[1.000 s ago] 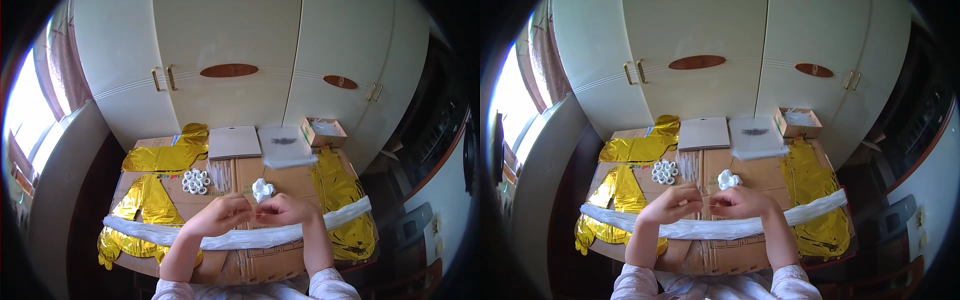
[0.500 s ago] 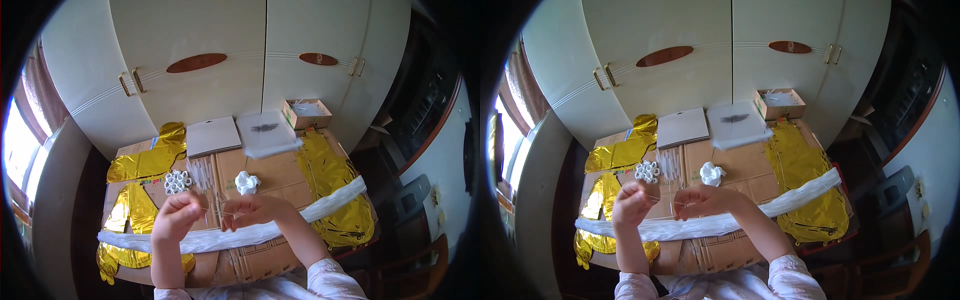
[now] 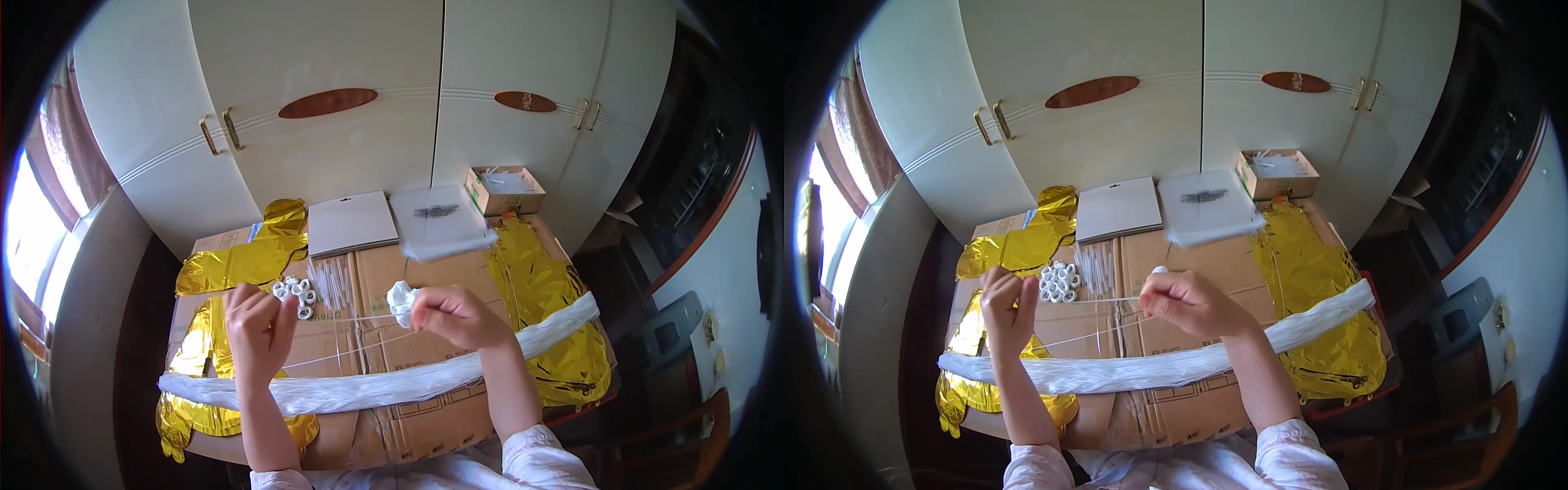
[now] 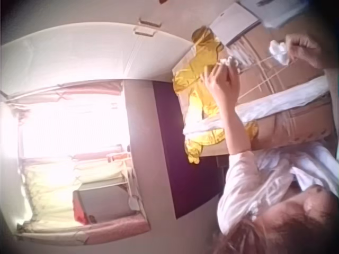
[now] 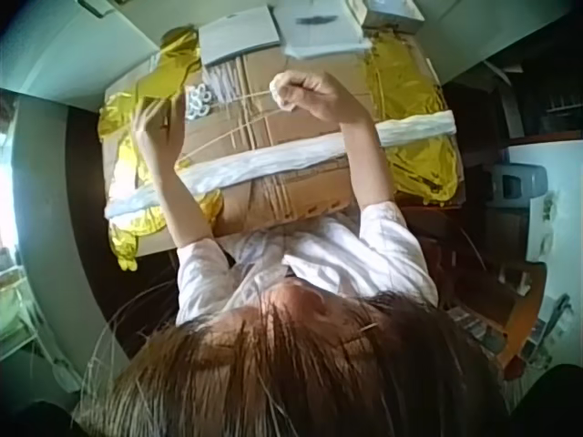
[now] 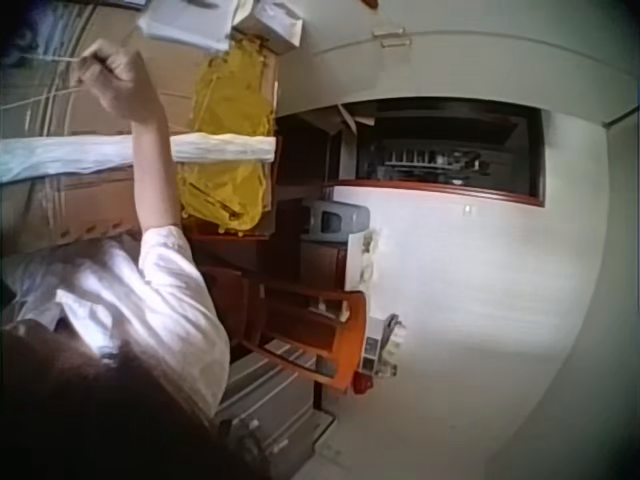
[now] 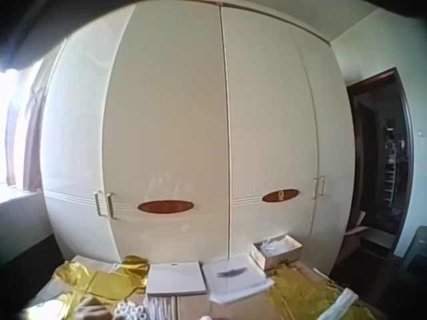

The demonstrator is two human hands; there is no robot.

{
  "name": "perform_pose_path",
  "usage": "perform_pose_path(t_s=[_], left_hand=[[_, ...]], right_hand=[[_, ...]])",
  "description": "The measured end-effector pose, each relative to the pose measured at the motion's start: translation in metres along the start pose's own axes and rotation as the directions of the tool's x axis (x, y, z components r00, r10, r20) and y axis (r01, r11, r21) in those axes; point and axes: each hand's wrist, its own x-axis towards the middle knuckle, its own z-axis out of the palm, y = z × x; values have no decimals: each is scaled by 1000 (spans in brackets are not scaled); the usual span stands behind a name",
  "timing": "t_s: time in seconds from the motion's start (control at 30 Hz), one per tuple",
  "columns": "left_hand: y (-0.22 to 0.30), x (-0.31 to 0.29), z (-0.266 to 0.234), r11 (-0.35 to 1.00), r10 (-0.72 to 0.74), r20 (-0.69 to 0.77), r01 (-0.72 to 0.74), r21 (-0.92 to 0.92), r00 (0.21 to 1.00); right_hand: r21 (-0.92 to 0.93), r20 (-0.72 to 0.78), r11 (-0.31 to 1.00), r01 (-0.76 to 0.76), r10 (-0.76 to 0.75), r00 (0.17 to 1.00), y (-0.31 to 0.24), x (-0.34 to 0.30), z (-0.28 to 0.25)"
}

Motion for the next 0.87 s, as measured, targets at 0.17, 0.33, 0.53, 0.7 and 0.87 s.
perform_pose_path(t_s=[0.17,0.33,0.53,0.7,0.87], left_hand=[[-6,-9,-2,65,54,269,265,-962,962],[37,3,-4,-9,-379,125,131,-991,917],[6,-9,2,673,-174,206,269,-689,963],[14,-6,8,-165,-81,192,177,-970,978],[26,1,15,181,-443,33,126,-975,896]], right_hand=[[47,-9,988,-150,151,989,-3,-6,-13],[-282,78,959,-4,27,997,-2,-2,5],[-196,-88,979,59,-77,993,-27,-5,10],[-543,-109,832,112,-203,973,3,5,19],[-349,66,925,148,-133,989,-14,4,33]])
